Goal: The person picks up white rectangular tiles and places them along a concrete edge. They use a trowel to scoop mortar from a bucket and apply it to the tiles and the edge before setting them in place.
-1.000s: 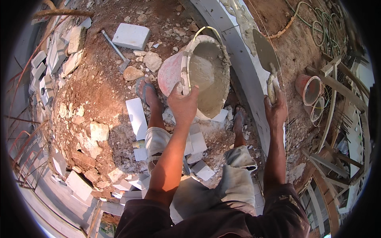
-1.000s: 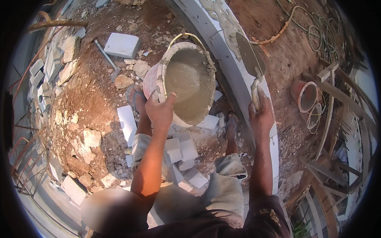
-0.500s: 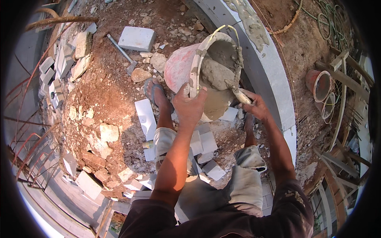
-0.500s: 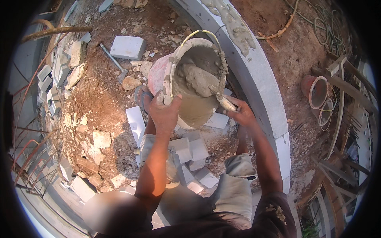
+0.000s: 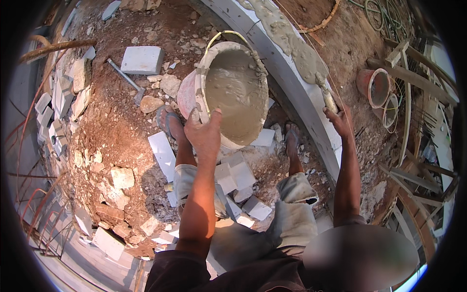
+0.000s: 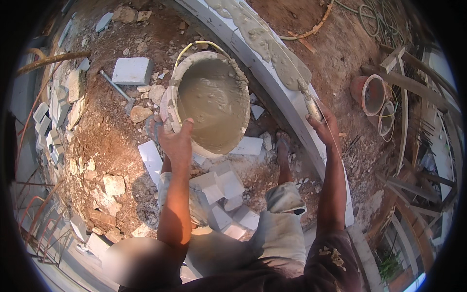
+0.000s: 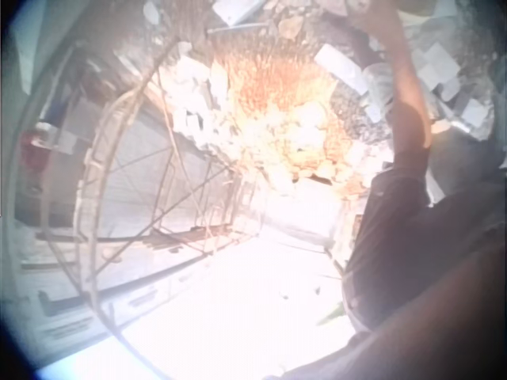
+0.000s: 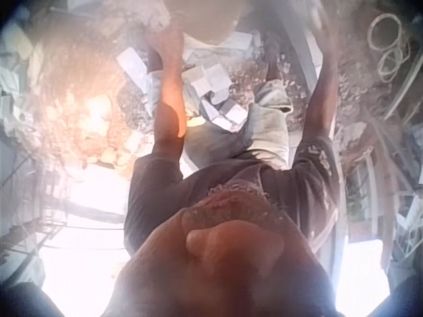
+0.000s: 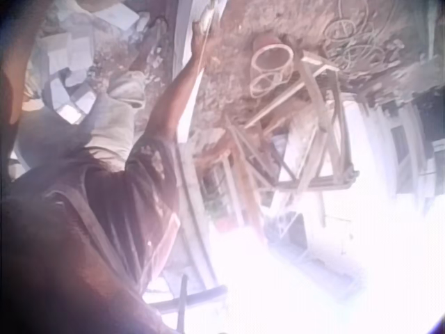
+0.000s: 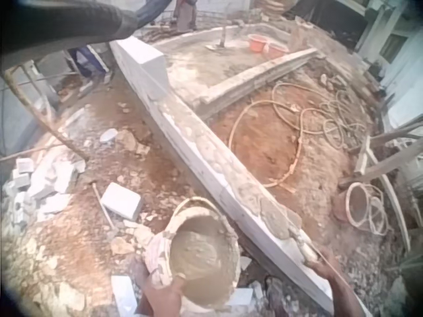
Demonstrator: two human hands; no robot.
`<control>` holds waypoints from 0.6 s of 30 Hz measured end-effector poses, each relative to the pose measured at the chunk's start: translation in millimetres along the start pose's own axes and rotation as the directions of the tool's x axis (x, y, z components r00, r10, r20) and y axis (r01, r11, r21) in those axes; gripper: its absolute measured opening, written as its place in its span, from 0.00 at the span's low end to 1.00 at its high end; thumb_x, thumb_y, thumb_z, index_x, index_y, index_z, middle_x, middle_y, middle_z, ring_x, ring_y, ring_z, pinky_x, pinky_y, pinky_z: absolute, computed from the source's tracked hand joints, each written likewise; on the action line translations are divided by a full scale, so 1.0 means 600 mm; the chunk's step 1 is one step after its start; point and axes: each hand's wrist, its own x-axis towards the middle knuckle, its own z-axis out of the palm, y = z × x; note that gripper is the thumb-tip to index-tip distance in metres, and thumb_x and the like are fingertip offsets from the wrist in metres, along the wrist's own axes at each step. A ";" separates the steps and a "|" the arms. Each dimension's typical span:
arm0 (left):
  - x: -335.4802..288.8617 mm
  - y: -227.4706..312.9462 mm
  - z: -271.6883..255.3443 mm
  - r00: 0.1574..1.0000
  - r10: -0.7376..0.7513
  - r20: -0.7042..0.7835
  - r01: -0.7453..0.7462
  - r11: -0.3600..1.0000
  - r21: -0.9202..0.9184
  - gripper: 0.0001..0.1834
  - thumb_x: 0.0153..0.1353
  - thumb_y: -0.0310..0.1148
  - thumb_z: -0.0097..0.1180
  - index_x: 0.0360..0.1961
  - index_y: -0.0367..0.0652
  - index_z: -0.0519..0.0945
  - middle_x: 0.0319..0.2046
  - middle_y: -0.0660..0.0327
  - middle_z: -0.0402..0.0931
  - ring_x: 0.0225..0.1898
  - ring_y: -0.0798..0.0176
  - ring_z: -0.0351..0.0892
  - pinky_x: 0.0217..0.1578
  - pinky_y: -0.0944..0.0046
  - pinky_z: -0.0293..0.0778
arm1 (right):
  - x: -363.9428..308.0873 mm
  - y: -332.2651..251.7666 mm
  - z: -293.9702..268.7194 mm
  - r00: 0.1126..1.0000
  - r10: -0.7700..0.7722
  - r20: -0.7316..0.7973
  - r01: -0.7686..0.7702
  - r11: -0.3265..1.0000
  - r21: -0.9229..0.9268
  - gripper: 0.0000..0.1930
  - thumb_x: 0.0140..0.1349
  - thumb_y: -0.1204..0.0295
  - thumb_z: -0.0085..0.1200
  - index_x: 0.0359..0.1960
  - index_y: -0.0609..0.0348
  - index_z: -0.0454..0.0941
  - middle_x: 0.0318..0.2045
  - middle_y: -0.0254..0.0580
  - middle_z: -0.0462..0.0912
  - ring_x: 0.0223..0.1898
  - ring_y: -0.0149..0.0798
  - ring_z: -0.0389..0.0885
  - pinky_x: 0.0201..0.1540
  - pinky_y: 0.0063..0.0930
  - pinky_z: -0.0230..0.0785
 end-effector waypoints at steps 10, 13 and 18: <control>-0.003 -0.006 0.001 1.000 -0.026 -0.001 0.026 0.999 0.019 0.14 0.55 0.24 0.63 0.43 0.29 0.82 0.36 0.58 0.84 0.36 0.68 0.80 0.41 0.66 0.76 | -0.140 0.089 -0.006 0.953 -0.129 -0.274 0.016 0.925 -0.379 0.32 0.57 0.72 0.64 0.66 0.52 0.73 0.52 0.48 0.82 0.54 0.45 0.82 0.58 0.36 0.71; 0.001 -0.003 0.003 1.000 -0.028 0.011 0.028 1.000 0.012 0.14 0.55 0.25 0.63 0.42 0.29 0.83 0.35 0.58 0.84 0.34 0.68 0.80 0.40 0.65 0.76 | -0.135 0.077 0.004 0.910 -0.278 -0.308 0.052 0.813 -0.580 0.32 0.57 0.71 0.63 0.66 0.42 0.73 0.48 0.47 0.81 0.48 0.51 0.83 0.51 0.40 0.75; -0.006 -0.003 0.002 0.994 -0.112 0.013 0.112 0.994 -0.018 0.30 0.51 0.26 0.67 0.54 0.22 0.72 0.49 0.49 0.75 0.49 0.58 0.73 0.53 0.61 0.69 | -0.049 0.004 0.051 0.824 -0.479 -0.303 0.118 0.668 -0.735 0.32 0.59 0.70 0.62 0.68 0.37 0.71 0.48 0.43 0.80 0.47 0.51 0.83 0.48 0.43 0.77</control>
